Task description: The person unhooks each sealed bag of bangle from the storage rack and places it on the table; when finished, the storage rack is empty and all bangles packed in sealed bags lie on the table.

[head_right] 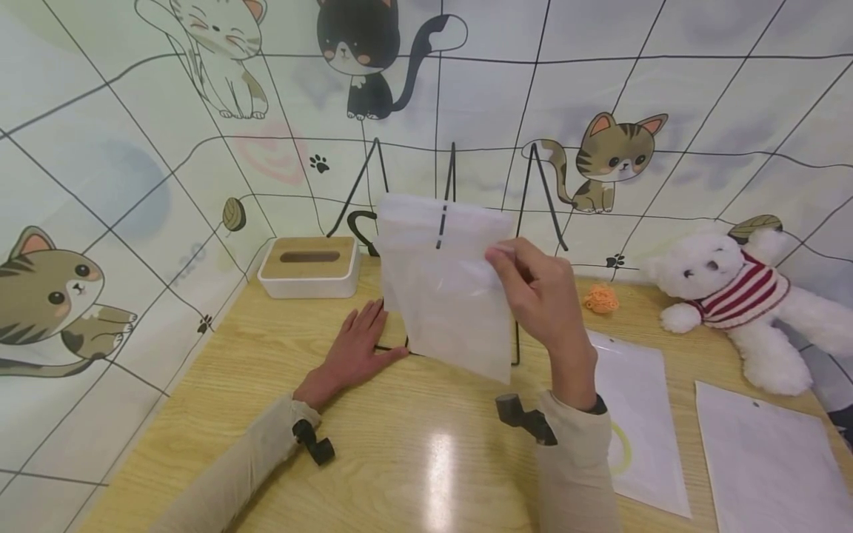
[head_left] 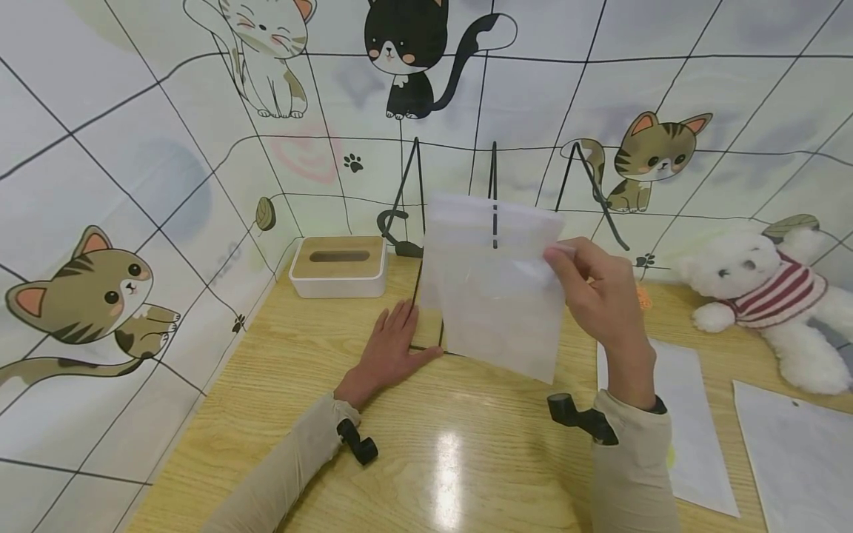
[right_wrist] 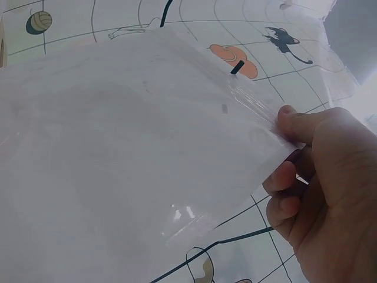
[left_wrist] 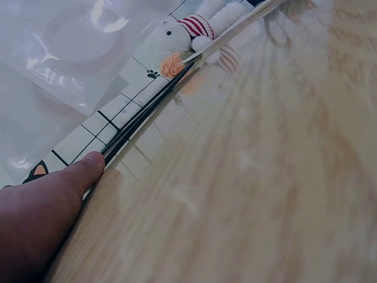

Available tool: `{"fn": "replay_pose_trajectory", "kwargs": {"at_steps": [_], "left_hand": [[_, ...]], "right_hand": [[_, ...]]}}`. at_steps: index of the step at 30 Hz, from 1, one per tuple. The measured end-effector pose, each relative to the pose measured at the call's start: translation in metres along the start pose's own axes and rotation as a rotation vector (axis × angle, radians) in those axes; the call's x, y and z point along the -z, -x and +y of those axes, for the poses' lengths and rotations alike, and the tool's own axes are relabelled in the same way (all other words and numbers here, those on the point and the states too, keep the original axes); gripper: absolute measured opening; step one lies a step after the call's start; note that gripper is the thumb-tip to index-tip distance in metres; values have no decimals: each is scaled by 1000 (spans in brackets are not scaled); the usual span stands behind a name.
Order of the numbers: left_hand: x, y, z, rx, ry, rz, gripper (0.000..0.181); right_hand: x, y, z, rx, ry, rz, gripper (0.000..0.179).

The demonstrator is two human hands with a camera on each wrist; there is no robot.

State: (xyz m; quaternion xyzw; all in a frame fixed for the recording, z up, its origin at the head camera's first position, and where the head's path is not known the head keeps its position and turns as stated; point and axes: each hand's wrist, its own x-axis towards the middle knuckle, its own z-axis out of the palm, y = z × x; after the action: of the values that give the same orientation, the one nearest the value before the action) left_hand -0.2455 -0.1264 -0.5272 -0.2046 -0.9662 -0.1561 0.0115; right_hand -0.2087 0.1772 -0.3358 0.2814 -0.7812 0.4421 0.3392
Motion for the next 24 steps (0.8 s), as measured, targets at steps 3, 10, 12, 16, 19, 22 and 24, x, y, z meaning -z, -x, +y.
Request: {"fn": "replay_pose_trajectory", "kwargs": {"at_steps": [3, 10, 12, 16, 19, 22, 24], "left_hand": [[0, 0, 0, 5, 6, -5, 102], [-1, 0, -1, -2, 8, 5, 102], [-1, 0, -1, -11, 8, 16, 100], [-1, 0, -1, -33, -5, 38, 96], [0, 0, -1, -38, -8, 41, 97], [0, 1, 0, -28, -1, 30, 99], [0, 1, 0, -17, 6, 18, 99]], "right_hand": [[1, -1, -2, 5, -10, -4, 8], [3, -1, -5, -17, -4, -22, 7], [3, -1, -5, -15, -2, -30, 7], [5, 0, -7, -13, 1, -39, 6], [6, 0, -9, -21, -9, -45, 6], [6, 0, -11, -28, -19, -44, 6], [6, 0, -11, -26, -15, -42, 6]]}}
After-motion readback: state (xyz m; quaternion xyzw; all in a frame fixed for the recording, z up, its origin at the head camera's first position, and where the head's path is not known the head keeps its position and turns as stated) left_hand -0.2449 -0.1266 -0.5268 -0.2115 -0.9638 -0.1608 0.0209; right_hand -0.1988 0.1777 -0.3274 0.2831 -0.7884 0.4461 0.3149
